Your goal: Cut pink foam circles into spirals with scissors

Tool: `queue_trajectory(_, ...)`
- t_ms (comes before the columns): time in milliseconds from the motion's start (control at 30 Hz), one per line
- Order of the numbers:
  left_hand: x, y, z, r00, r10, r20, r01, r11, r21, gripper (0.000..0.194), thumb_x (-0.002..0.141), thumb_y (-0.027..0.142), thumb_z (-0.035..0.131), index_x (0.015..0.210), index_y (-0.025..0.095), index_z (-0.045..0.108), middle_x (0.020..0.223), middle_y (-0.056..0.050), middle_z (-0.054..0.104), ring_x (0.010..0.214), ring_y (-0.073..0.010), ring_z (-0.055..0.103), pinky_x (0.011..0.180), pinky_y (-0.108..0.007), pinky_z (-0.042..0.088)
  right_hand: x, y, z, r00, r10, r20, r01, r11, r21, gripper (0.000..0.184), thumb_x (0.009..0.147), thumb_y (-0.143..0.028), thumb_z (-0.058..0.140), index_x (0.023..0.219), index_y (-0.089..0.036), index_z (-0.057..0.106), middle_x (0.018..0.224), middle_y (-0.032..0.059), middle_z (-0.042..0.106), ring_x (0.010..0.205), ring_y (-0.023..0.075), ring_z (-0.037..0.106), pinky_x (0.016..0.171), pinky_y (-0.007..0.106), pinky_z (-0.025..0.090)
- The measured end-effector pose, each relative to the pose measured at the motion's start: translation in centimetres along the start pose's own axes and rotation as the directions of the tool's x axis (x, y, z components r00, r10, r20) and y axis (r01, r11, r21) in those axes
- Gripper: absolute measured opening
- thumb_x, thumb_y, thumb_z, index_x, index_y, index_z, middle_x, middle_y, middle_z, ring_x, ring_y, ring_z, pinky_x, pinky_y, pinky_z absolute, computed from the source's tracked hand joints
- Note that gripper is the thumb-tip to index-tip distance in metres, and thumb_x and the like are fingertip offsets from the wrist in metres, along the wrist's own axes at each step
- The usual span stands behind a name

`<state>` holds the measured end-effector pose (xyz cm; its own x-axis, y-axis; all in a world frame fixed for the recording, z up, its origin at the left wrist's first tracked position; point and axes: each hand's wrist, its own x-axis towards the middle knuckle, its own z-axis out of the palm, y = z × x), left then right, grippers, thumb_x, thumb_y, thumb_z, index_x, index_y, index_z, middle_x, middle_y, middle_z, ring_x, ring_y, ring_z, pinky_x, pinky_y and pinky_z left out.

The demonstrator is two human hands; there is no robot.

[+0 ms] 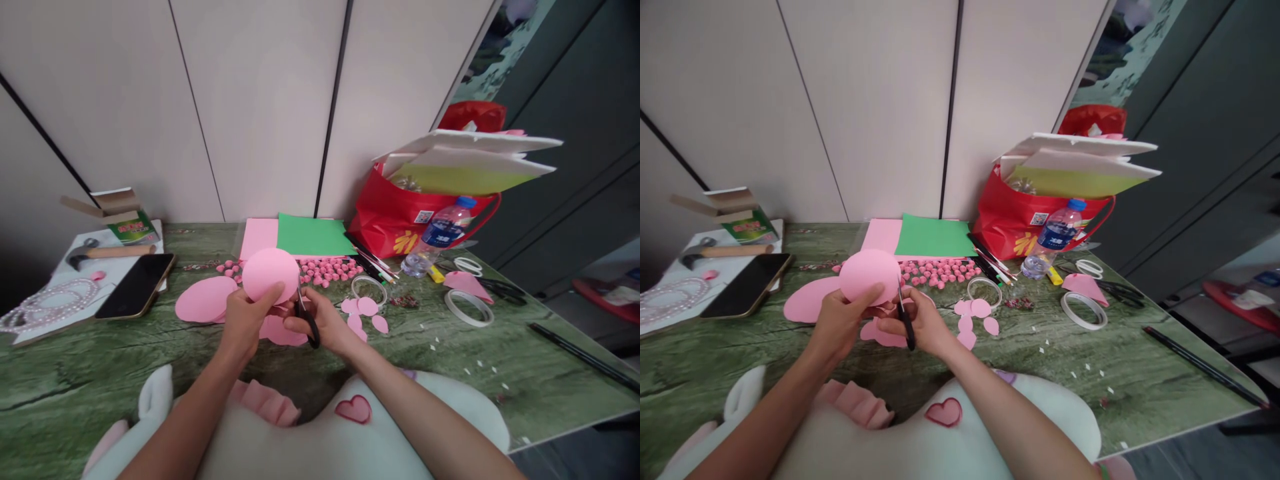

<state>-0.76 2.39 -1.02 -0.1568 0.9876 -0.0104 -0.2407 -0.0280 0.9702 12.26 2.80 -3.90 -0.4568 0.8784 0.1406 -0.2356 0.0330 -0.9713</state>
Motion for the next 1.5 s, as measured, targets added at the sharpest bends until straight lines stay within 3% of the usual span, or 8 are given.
queue_trajectory(367,-0.2,0.1,0.1,0.999,-0.044,0.014,0.044,0.999,-0.002,0.018,0.058,0.024,0.067,0.062,0.007,0.064,0.052,-0.007,0.065,0.046,-0.0160,0.059,0.048,-0.027,0.050,0.1,0.0,0.4,0.998,-0.059,-0.031,0.059,0.998,0.009,0.032,0.057,-0.034,0.068,0.069,-0.019,0.043,0.063,-0.0046,0.041,0.054,0.0073,0.038,0.052,0.020,0.032)
queue_trajectory(933,-0.4,0.5,0.3,0.997,-0.061,0.049,0.061,0.998,-0.007,0.015,0.057,0.023,0.066,0.057,0.008,0.064,0.051,-0.007,0.064,0.045,-0.0164,0.058,0.048,-0.027,0.049,0.1,-0.4,1.1,0.987,-0.088,-0.136,0.086,0.996,-0.024,0.040,0.049,-0.043,0.070,0.063,-0.018,0.042,0.057,-0.0051,0.038,0.051,0.0070,0.034,0.047,0.020,0.032)
queue_trajectory(1500,-0.3,0.6,0.0,0.992,-0.051,0.111,0.037,0.991,0.126,0.016,0.058,0.026,0.065,0.055,0.010,0.064,0.050,-0.006,0.063,0.045,-0.0168,0.057,0.047,-0.027,0.047,0.0,-0.2,0.7,0.992,-0.081,-0.093,0.082,0.997,0.014,0.042,0.047,-0.036,0.073,0.073,-0.018,0.046,0.062,-0.0038,0.042,0.053,0.0074,0.035,0.048,0.019,0.034)
